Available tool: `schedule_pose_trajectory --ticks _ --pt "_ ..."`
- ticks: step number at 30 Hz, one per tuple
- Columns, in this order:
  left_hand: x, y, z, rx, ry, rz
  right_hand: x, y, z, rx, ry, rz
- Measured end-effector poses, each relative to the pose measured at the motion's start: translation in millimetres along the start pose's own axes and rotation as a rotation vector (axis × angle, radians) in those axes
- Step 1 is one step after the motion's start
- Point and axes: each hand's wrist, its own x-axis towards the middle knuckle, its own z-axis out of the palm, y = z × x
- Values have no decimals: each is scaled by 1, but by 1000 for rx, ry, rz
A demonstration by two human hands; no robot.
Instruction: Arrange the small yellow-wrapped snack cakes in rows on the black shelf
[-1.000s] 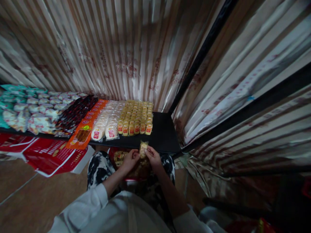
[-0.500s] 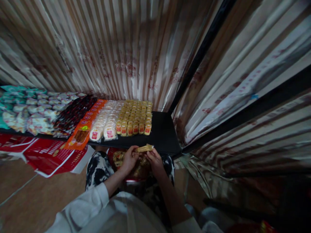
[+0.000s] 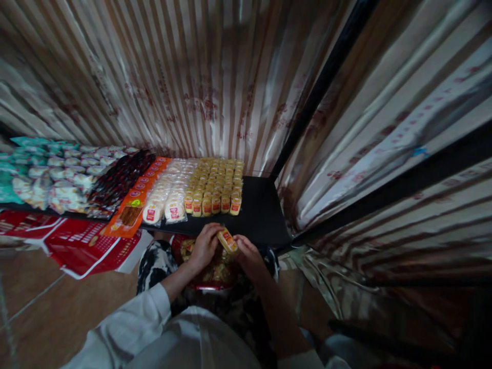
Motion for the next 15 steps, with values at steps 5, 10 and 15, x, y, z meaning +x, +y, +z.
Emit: schedule_pose_trajectory --ticks 5,10,15 --pt "5 -4 3 52 3 26 1 -7 2 216 -48 39" --pt "2 0 6 225 -2 77 2 -6 -2 217 46 6" --pt "-2 10 10 537 -9 120 8 4 -10 51 205 -211"
